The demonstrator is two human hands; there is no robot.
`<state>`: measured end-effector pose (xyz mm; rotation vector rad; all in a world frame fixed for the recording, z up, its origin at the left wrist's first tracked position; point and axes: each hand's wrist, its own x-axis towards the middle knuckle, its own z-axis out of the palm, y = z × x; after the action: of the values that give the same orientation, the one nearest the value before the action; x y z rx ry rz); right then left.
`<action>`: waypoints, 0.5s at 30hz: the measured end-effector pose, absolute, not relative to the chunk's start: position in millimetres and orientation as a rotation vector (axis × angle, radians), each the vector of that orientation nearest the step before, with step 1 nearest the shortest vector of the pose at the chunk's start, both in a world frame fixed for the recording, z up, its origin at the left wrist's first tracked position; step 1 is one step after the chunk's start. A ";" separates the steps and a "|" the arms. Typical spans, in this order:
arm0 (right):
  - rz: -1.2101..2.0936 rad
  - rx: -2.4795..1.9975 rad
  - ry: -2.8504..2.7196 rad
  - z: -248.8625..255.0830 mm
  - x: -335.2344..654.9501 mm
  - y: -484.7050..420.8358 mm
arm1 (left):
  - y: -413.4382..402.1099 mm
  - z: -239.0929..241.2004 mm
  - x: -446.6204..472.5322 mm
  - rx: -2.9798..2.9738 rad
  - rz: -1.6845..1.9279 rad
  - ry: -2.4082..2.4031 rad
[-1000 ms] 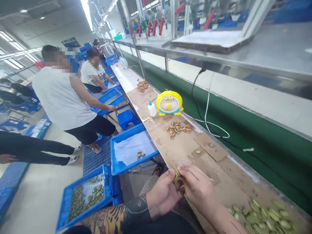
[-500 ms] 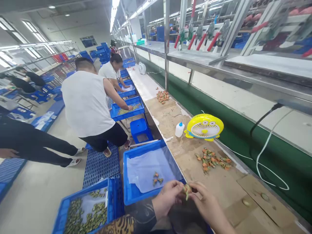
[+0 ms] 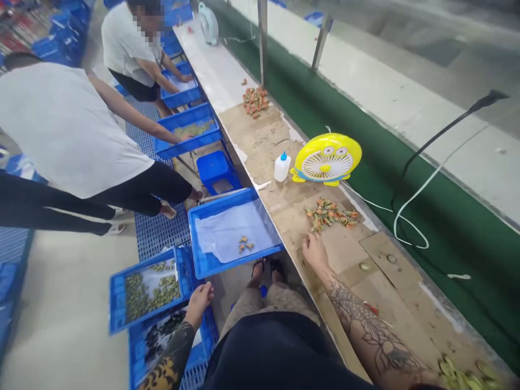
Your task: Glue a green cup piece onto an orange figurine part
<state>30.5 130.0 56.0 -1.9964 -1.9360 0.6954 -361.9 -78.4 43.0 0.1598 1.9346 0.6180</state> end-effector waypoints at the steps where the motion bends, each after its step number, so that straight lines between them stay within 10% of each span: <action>1: 0.671 -2.020 -1.917 47.4 33.6 122.9 | -90.9 36.4 -353.5 0.142 0.594 1.931; 15: 0.321 -2.248 -2.185 75.4 39.7 194.8 | -169.4 50.2 -346.5 0.340 0.349 1.817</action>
<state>39.7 194.8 75.4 -2.2485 -2.1845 0.3209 -346.5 -169.4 50.2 0.3404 1.8172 0.3487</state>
